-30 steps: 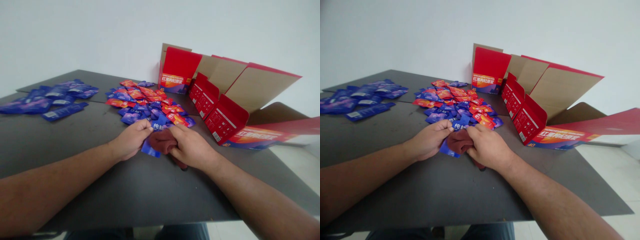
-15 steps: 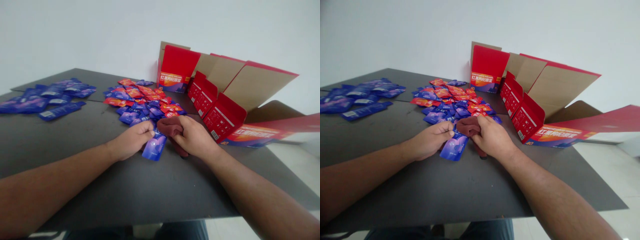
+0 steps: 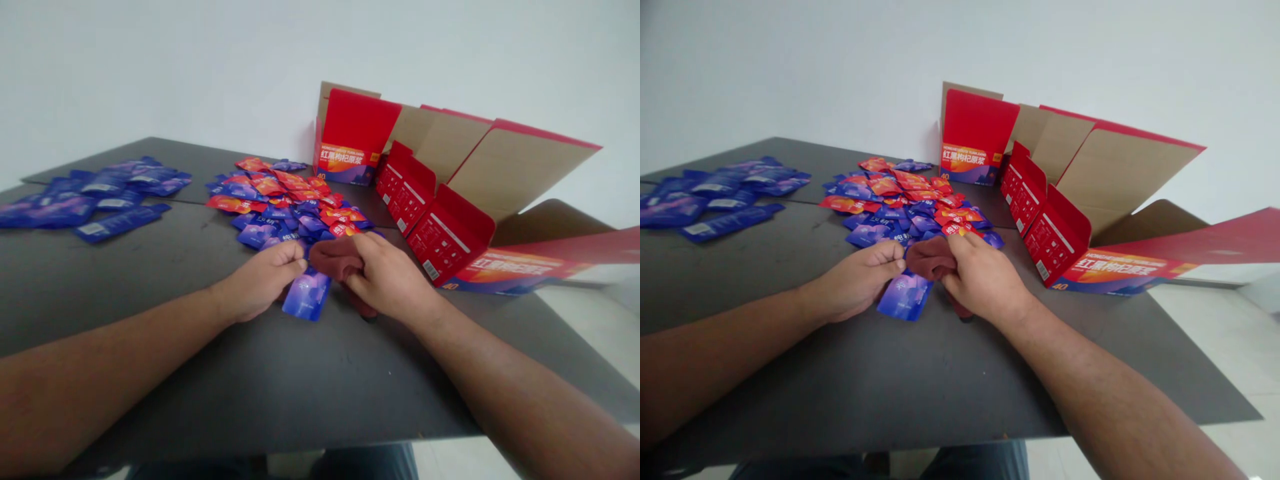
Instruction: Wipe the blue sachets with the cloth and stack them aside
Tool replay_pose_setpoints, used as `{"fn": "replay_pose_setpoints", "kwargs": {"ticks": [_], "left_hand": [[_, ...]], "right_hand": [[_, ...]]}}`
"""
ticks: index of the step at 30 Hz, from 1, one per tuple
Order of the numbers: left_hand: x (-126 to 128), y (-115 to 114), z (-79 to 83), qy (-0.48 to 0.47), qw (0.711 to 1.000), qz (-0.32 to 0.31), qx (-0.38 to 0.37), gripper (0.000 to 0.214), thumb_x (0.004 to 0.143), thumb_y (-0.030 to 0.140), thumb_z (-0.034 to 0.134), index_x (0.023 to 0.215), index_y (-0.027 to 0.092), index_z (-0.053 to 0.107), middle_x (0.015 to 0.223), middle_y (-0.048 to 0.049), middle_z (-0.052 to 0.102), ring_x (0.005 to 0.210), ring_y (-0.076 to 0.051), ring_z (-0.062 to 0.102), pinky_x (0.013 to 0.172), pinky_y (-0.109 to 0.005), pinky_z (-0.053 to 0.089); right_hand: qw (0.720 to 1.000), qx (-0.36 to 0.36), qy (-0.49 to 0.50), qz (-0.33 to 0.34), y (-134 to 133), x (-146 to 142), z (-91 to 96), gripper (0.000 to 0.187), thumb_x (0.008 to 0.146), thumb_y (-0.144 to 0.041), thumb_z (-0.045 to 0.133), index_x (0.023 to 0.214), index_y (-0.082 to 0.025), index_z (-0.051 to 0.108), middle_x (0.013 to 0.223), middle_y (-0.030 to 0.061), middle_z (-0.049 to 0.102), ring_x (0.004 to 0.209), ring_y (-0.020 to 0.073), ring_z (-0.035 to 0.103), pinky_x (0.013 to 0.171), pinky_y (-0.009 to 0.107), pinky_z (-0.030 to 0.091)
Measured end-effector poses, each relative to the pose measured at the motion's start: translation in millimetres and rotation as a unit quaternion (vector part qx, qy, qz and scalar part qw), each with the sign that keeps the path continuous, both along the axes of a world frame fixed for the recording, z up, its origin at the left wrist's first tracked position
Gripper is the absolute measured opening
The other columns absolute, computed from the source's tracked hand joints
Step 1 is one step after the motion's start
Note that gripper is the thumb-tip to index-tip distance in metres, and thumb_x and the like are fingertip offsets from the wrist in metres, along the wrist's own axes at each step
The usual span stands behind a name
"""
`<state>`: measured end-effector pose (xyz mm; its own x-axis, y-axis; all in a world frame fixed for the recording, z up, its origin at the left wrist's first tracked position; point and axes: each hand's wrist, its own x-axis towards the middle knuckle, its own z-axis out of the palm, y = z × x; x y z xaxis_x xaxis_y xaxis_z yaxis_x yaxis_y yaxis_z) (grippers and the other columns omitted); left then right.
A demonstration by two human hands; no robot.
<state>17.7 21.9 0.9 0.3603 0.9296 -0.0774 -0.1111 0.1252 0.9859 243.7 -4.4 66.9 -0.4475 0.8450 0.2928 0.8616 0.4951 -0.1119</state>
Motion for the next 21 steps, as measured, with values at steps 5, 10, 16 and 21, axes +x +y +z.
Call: {"fn": "replay_pose_setpoints", "kwargs": {"ticks": [5,10,16,21], "left_hand": [[1,-2,5.6,-0.031,1.000,0.000,-0.005,0.027,0.087,0.034,0.074,0.080,0.020,0.051,0.066,0.0038,0.051,0.054,-0.009,0.045,0.050,-0.021,0.037],[2,0,5.7,-0.031,0.999,0.002,-0.011,0.026,0.088,0.032,0.071,0.081,0.020,0.049,0.066,0.0046,0.050,0.052,-0.009,0.044,0.050,-0.020,0.037],[3,-1,8.8,-0.032,0.999,0.016,-0.017,0.022,0.087,0.028,0.068,0.082,0.020,0.049,0.065,0.0052,0.048,0.052,-0.008,0.042,0.049,-0.019,0.037],[2,0,8.3,-0.026,1.000,0.010,0.007,0.024,0.087,0.028,0.071,0.079,0.019,0.049,0.066,0.0044,0.050,0.054,-0.008,0.043,0.050,-0.019,0.037]], "right_hand": [[0.996,-0.045,-0.013,0.075,-10,-8,-1.6,0.015,0.089,-0.023,0.060,0.104,-0.021,0.058,0.105,0.0073,0.066,0.095,0.0227,0.063,0.080,0.034,0.050],[0.996,-0.046,-0.026,0.071,-9,-6,-1.5,0.015,0.089,-0.023,0.060,0.104,-0.021,0.057,0.105,0.0072,0.066,0.093,0.0226,0.062,0.077,0.033,0.049],[0.998,-0.039,-0.010,0.051,-6,-4,-2.1,0.013,0.090,-0.024,0.058,0.102,-0.020,0.056,0.102,0.0077,0.065,0.092,0.0229,0.062,0.078,0.034,0.049],[0.990,-0.067,-0.043,0.115,-15,-11,-1.0,0.016,0.089,-0.024,0.060,0.105,-0.021,0.059,0.105,0.0070,0.066,0.093,0.0226,0.062,0.078,0.034,0.049]]}}
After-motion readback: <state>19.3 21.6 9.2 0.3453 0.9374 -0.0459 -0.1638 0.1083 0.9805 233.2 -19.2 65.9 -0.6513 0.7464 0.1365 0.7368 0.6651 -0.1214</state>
